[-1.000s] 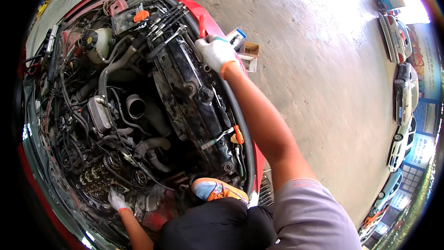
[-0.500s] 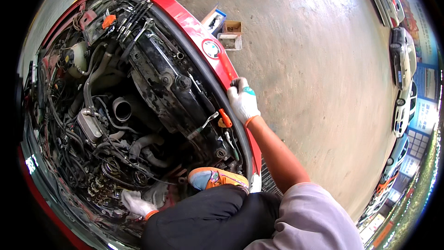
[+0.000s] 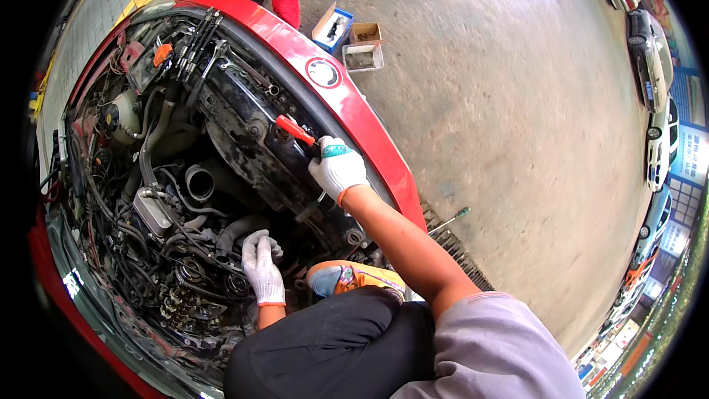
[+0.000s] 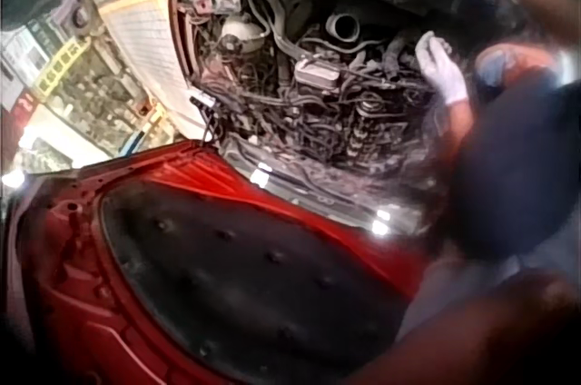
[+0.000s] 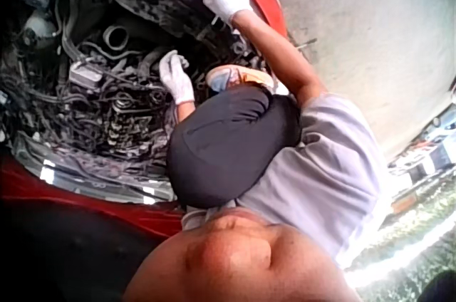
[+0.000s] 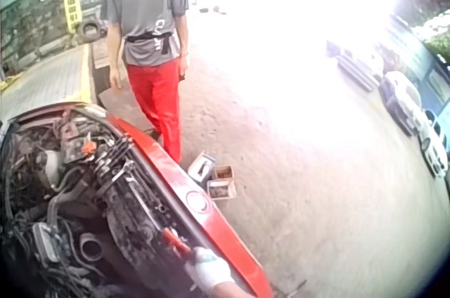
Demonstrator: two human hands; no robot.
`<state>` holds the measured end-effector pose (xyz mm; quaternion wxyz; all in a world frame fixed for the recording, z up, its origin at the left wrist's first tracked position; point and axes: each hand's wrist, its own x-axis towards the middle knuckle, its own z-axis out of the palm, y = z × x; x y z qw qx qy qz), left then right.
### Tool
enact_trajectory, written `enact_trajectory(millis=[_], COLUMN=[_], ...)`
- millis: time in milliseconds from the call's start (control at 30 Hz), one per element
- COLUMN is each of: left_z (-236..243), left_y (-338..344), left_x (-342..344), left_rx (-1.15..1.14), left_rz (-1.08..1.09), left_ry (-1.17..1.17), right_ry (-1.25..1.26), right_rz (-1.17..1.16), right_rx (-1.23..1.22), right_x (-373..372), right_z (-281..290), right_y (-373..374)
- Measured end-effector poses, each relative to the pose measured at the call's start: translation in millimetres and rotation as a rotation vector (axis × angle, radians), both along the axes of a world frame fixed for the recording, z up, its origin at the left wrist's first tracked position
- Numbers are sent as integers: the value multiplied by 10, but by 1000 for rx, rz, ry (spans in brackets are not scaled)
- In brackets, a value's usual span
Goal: The person works on a car engine with the hood open, using a screwdriver to manipulate components within the engine bay. They remove a part and place it on the car's frame, then continue adjusting internal mechanisms with their gloved hands.
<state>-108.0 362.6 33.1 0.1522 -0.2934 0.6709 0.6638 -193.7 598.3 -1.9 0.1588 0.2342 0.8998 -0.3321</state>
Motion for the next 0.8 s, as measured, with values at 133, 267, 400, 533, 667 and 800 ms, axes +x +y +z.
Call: enact_trajectory(millis=[133, 267, 400, 533, 667, 800], left_z=[21, -115, -294, -300, -296, -240], left_y=[111, 272, 493, 738, 1001, 1210], left_x=[-132, -379, -657, -863, -1098, -1317], left_rx=[-16, -510, -619, -864, -877, -842], left_rz=[-98, -502, -759, -1098, -1263, -1340], left_ry=[-2, 382, 511, 479, 502, 316], right_ry=[22, -51, -10, 25, 93, 15], right_rz=[-168, -382, -442, -601, -580, -618], right_rx=[-230, -632, -805, -990, -962, -919], right_x=[55, 383, 600, 924, 1267, 1283], right_z=[230, 142, -36, 4, -121, 36], right_y=[127, 503, 561, 583, 607, 504])
